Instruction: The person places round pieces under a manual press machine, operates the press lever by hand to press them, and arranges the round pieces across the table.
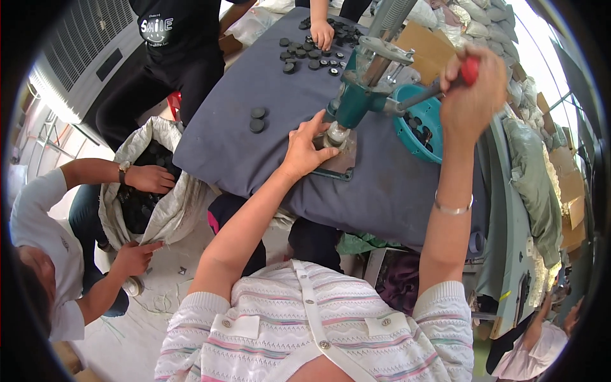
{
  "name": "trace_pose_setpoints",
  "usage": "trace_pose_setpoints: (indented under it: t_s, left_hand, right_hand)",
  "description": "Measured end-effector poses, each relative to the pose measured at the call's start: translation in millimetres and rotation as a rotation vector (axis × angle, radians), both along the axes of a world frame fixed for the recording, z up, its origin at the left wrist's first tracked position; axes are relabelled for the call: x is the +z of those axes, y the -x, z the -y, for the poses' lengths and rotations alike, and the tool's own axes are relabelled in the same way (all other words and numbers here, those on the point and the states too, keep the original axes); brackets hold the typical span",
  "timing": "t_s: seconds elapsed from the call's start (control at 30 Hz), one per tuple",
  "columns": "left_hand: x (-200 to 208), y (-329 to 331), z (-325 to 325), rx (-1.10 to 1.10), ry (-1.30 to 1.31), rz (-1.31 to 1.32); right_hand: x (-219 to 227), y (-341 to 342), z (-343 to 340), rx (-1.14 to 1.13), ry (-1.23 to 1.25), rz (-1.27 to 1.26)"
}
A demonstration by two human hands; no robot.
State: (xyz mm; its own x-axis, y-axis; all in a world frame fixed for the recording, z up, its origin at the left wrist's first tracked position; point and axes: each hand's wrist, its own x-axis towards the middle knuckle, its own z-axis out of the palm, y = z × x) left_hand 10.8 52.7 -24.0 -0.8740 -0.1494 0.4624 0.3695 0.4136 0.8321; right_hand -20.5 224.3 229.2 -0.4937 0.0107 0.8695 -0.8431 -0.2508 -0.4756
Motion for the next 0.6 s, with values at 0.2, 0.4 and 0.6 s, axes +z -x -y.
trace_pose_setpoints:
  t_s: [0.2, 0.4, 0.6]
  left_hand:
    - [3, 5, -6, -0.014, -0.085, 0.032]
    - [-9, -1, 6, 0.038, -0.198, -0.124]
    - [13, -46, 51, -0.447, -1.199, 0.121]
  right_hand:
    - [22, 86, 5, 0.045, 0.086, 0.155]
    - [15, 103, 14, -0.017, 0.132, 0.341]
    - [19, 101, 27, 0.000, 0.106, 0.436]
